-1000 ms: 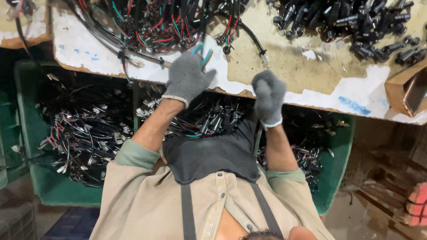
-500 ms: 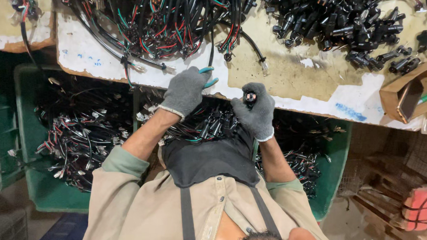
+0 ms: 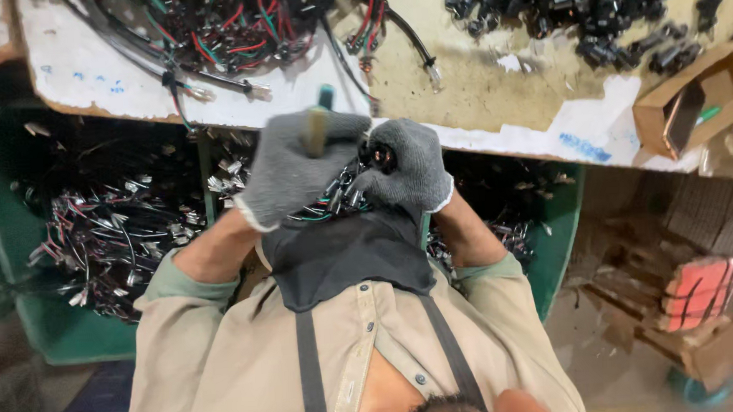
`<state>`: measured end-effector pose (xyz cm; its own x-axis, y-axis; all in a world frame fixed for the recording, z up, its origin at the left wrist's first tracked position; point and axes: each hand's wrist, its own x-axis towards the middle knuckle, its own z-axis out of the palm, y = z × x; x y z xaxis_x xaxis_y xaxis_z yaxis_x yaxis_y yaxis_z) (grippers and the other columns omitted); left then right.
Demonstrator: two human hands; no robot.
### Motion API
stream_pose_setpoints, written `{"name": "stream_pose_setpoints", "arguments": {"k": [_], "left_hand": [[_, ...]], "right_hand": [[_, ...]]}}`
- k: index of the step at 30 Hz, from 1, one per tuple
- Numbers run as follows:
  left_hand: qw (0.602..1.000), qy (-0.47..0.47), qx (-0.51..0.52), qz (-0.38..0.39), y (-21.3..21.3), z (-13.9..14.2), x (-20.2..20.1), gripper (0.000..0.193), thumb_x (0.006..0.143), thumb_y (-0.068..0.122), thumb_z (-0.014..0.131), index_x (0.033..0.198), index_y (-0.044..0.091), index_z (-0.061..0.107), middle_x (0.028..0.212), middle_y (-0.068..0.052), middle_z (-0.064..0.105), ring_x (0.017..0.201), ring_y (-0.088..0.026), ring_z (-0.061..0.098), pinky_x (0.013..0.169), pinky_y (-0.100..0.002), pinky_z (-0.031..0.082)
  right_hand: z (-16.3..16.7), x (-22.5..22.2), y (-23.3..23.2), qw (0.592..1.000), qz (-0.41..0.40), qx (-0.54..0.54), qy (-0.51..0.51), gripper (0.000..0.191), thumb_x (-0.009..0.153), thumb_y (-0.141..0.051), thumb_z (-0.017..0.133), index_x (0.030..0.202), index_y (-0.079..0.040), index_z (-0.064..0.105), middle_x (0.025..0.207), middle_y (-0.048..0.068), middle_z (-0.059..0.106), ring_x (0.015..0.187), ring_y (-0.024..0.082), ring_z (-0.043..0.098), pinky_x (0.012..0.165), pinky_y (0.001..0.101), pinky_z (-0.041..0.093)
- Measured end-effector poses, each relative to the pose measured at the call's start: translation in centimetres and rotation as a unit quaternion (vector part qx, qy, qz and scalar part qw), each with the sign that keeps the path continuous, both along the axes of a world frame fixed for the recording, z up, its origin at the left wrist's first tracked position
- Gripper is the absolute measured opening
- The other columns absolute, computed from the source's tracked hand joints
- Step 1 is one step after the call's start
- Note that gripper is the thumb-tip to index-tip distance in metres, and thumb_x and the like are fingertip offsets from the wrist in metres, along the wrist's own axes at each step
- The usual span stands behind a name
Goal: The person, wearing gloves, uses pliers to cut and strip insulation from the ends of electrical wires at a workbench. They process one wire at a time, pulling stripped wires and placing them into a green bin below the table while more wires wait on the tabletop.
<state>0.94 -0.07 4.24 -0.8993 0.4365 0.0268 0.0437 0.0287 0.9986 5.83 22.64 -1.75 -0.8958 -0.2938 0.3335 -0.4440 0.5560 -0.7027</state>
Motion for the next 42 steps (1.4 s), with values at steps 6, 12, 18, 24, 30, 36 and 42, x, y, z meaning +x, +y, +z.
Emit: {"name": "stream_pose_setpoints", "arguments": {"k": [6,12,18,24,30,36,42], "left_hand": [[0.949,0.205,-0.185,0.153,-0.1,-1.4,-0.4,0.020,0.090,0.013,0.079,0.110,0.008,0.078,0.103,-0.012,0.077,0.095,-0.026,0.075,0.082,-0.037,0.059],[0.924,0.229,-0.271,0.140,1.0,-3.2,0.7,0.013,0.089,0.023,0.082,0.097,0.013,0.079,0.089,-0.014,0.070,0.077,-0.032,0.069,0.066,-0.043,0.054],[0.958,0.153,-0.225,0.093,2.8,-5.0,-0.1,0.017,0.087,0.025,0.082,0.094,0.011,0.079,0.082,-0.016,0.067,0.073,-0.034,0.068,0.066,-0.045,0.053],[0.966,0.093,-0.233,0.058,1.8,-7.6,-0.1,0.022,0.086,0.029,0.082,0.099,0.010,0.081,0.086,-0.019,0.070,0.077,-0.036,0.069,0.069,-0.046,0.052],[0.969,0.091,-0.216,0.077,1.4,-9.0,0.7,0.023,0.088,0.029,0.082,0.098,0.009,0.080,0.089,-0.020,0.071,0.085,-0.036,0.072,0.074,-0.046,0.054],[0.989,0.001,-0.121,0.088,2.0,-8.2,1.4,0.021,0.087,0.023,0.081,0.100,0.006,0.080,0.088,-0.014,0.075,0.079,-0.022,0.074,0.077,-0.036,0.058],[0.996,-0.063,-0.042,0.051,1.4,-3.3,1.7,0.016,0.085,0.012,0.083,0.097,0.003,0.077,0.087,-0.010,0.073,0.076,-0.017,0.068,0.071,-0.031,0.054]], "right_hand": [[0.2,-0.6,0.3,0.996,-0.040,0.075,-0.021,0.049,0.075,-0.041,0.094,0.092,-0.008,0.063,0.075,0.012,0.061,0.069,0.033,0.063,0.065,0.0428,0.050],[-1.5,0.5,1.8,0.960,-0.238,0.104,-0.102,0.036,0.086,-0.028,0.087,0.103,-0.006,0.064,0.079,0.010,0.069,0.070,0.029,0.071,0.064,0.0397,0.056],[-3.7,-0.5,2.4,0.931,-0.271,0.217,-0.115,0.029,0.086,-0.030,0.084,0.100,-0.010,0.067,0.081,0.010,0.073,0.071,0.031,0.072,0.063,0.0437,0.055],[-3.9,-0.3,1.9,0.944,-0.270,0.167,-0.093,0.029,0.087,-0.030,0.081,0.104,-0.009,0.069,0.080,0.011,0.072,0.072,0.031,0.072,0.064,0.0430,0.055],[-3.9,-1.5,1.1,0.947,-0.225,0.190,-0.128,0.023,0.089,-0.027,0.080,0.095,-0.008,0.069,0.077,0.011,0.072,0.069,0.030,0.071,0.063,0.0421,0.053],[-4.2,-0.1,1.3,0.897,-0.122,-0.194,-0.378,0.020,0.097,-0.020,0.071,0.104,-0.002,0.073,0.081,0.000,0.065,0.074,0.008,0.056,0.066,0.0293,0.047],[-2.8,2.1,-0.1,0.971,-0.047,-0.128,-0.198,0.023,0.090,-0.020,0.074,0.105,-0.004,0.068,0.085,0.004,0.066,0.079,0.015,0.060,0.073,0.0312,0.051]]}}
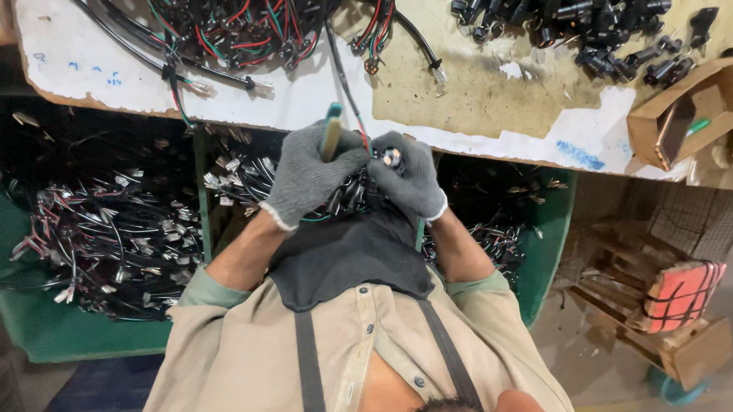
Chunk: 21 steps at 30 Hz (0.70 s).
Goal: The person, wearing gloves, uses pliers to cut and strip insulation from the ends of electrical wires at a workbench. They process one wire at a time, pulling stripped wires and placing them into a green bin below the table while more wires wait on the tabletop.
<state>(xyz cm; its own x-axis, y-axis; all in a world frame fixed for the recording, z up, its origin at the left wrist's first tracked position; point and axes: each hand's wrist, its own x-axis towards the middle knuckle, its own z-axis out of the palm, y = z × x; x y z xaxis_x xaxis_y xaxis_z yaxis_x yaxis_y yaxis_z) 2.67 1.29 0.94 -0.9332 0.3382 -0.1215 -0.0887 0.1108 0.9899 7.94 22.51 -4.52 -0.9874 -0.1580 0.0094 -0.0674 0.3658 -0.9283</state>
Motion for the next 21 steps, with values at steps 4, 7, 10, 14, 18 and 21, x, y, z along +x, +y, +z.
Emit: {"name": "stream_pose_setpoints", "arguments": {"k": [4,7,10,14,18,21], "left_hand": [[0.992,-0.097,0.051,-0.064,-2.0,4.2,0.7,0.009,0.081,0.005,0.079,0.089,0.002,0.075,0.081,-0.008,0.072,0.071,-0.013,0.065,0.065,-0.030,0.053],[0.992,0.079,0.015,-0.094,-1.9,5.1,1.2,0.015,0.080,0.006,0.082,0.092,0.002,0.074,0.089,-0.008,0.071,0.077,-0.013,0.069,0.071,-0.031,0.056],[0.996,0.000,-0.028,-0.089,-0.9,4.4,0.9,0.017,0.081,0.010,0.085,0.090,0.003,0.074,0.080,-0.008,0.071,0.068,-0.013,0.067,0.066,-0.031,0.054],[0.993,0.045,-0.025,-0.103,-1.1,4.0,0.0,0.018,0.081,0.013,0.085,0.092,0.004,0.074,0.085,-0.010,0.070,0.073,-0.017,0.066,0.067,-0.032,0.053],[0.984,0.092,0.146,-0.044,-3.2,5.3,-0.3,0.019,0.088,0.016,0.083,0.099,0.005,0.071,0.091,-0.009,0.066,0.078,-0.018,0.066,0.071,-0.031,0.052],[0.960,0.255,0.116,0.001,-3.5,5.4,0.7,0.021,0.086,0.018,0.083,0.098,0.007,0.070,0.090,-0.009,0.065,0.077,-0.020,0.066,0.069,-0.033,0.051]], "right_hand": [[2.6,-0.4,0.5,0.979,0.044,0.107,0.165,0.036,0.082,-0.037,0.084,0.096,-0.010,0.066,0.081,0.009,0.064,0.075,0.029,0.063,0.071,0.0374,0.050],[4.0,-0.7,0.6,0.966,0.084,0.123,0.213,0.057,0.076,-0.060,0.080,0.099,-0.009,0.067,0.078,0.011,0.059,0.072,0.033,0.059,0.068,0.0418,0.046],[4.4,-1.0,0.2,0.950,0.116,0.157,0.244,0.068,0.075,-0.072,0.074,0.100,-0.009,0.066,0.078,0.011,0.057,0.072,0.034,0.057,0.068,0.0443,0.044],[4.2,-1.3,0.0,0.970,0.129,0.136,0.157,0.066,0.081,-0.073,0.070,0.098,-0.009,0.066,0.075,0.009,0.057,0.070,0.032,0.059,0.068,0.0426,0.045],[3.6,-1.0,0.2,0.967,0.148,0.159,0.135,0.064,0.084,-0.058,0.074,0.117,-0.004,0.067,0.074,0.008,0.060,0.069,0.031,0.061,0.066,0.0443,0.046],[2.6,-0.3,-0.3,0.957,0.145,0.177,0.178,0.036,0.090,-0.046,0.078,0.103,-0.015,0.066,0.083,0.007,0.065,0.078,0.031,0.065,0.071,0.0440,0.050]]}}
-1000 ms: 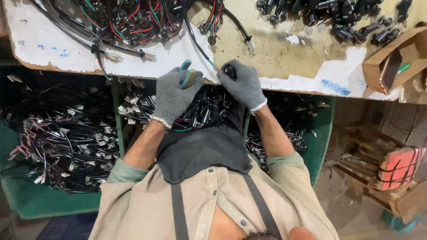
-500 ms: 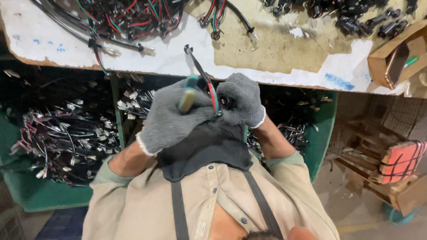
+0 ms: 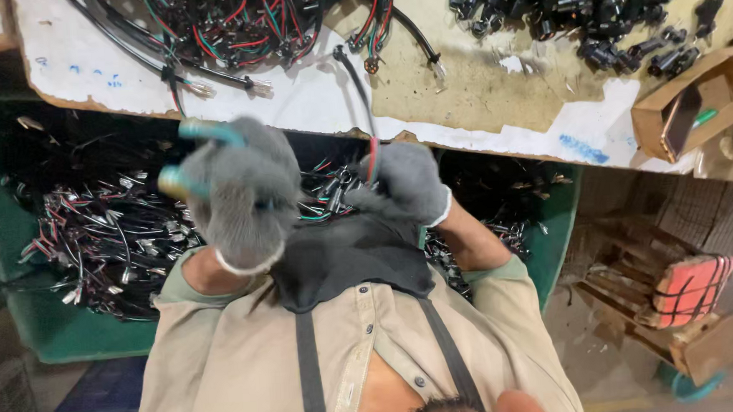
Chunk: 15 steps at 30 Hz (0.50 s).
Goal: The person, wearing gloves, uses pliers to cut and strip insulation from the ends of electrical wires at a workbench. They process one wire at a time, pulling stripped wires and placing them into a green bin below the table while more wires wait on the tabletop.
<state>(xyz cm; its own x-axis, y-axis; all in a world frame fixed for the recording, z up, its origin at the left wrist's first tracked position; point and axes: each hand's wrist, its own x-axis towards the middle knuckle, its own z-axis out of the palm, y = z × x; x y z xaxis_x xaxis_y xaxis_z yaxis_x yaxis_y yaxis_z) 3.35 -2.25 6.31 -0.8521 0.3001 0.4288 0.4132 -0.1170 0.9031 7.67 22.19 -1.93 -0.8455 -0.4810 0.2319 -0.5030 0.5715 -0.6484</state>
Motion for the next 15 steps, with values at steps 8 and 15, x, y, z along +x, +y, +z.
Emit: {"name": "stream_pose_setpoints", "arguments": {"k": [8,15], "left_hand": [[0.969,0.122,-0.133,-0.171,4.2,-0.7,3.5,0.026,0.080,0.025,0.080,0.096,0.011,0.067,0.087,-0.009,0.064,0.074,-0.025,0.065,0.065,-0.038,0.051],[0.918,0.185,-0.342,0.080,9.3,-3.0,-5.1,0.031,0.092,0.033,0.079,0.110,0.008,0.075,0.088,-0.014,0.065,0.070,-0.032,0.066,0.056,-0.043,0.050]], "right_hand": [[0.0,-0.1,-2.3,0.978,0.162,0.119,-0.052,0.035,0.080,-0.044,0.075,0.102,-0.016,0.072,0.082,0.008,0.067,0.075,0.035,0.066,0.064,0.0494,0.047],[3.4,-0.9,-2.4,0.979,0.165,0.044,0.114,0.064,0.074,-0.058,0.068,0.104,-0.002,0.065,0.098,0.019,0.067,0.088,0.038,0.068,0.082,0.0461,0.055]]}}
